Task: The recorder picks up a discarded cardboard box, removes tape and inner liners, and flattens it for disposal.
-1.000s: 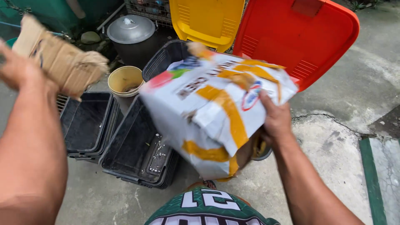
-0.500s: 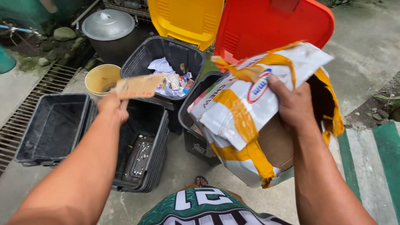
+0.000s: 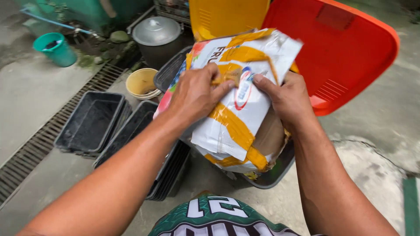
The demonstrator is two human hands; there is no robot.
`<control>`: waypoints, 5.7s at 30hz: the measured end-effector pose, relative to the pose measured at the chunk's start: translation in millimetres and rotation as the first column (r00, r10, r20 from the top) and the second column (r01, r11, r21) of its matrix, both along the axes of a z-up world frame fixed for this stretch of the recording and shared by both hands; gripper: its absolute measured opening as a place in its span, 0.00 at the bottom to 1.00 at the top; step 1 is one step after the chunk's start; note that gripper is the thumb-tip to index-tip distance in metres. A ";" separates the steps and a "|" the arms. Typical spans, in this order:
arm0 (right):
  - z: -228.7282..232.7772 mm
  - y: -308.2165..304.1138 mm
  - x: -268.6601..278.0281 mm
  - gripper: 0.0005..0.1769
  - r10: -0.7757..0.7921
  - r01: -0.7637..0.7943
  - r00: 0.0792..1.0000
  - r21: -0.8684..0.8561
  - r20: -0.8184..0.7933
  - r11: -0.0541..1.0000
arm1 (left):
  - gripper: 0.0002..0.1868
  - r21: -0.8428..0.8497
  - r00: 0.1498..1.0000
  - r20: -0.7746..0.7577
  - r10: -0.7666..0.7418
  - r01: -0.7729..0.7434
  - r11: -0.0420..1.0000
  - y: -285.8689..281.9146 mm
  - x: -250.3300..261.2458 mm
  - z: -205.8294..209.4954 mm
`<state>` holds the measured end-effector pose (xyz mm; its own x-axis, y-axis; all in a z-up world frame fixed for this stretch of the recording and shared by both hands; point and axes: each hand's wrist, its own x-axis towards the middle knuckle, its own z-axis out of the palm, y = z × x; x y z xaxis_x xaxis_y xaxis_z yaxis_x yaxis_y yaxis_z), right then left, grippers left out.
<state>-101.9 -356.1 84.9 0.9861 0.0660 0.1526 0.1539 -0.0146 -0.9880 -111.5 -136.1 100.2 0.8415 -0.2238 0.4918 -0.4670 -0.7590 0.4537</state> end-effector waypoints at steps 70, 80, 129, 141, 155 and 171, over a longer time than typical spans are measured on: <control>-119.7 -65.7 9.6 0.30 -0.794 0.632 0.590 -0.527 -0.148 0.568 | 0.13 -0.675 0.642 -0.730 -0.236 -0.620 0.400 107.7 341.5 -252.1; -105.2 -55.7 10.7 0.32 -0.803 0.587 0.544 -0.572 -0.246 0.573 | 0.10 -0.568 0.581 -0.784 -0.217 -0.532 0.628 102.6 330.5 -225.0; -75.0 -35.1 22.0 0.15 -0.614 0.640 0.711 -0.046 -0.343 0.767 | 0.18 0.028 0.742 -0.615 0.265 -0.315 0.949 120.4 362.8 -193.0; -69.1 -26.8 6.6 0.15 -0.637 0.643 0.687 -0.116 -0.349 0.757 | 0.16 -0.061 0.938 -0.326 0.117 -0.145 0.988 118.0 345.9 -170.7; -78.4 -2.4 60.5 0.19 -0.184 0.344 0.921 0.499 -0.343 0.795 | 0.31 0.026 0.899 -0.229 -0.372 0.388 0.921 -85.9 195.1 -36.0; -73.4 -1.5 59.3 0.16 0.063 0.022 0.985 0.480 -0.159 0.877 | 0.11 -0.177 0.970 -0.213 0.116 -0.155 0.972 -61.8 226.7 -91.9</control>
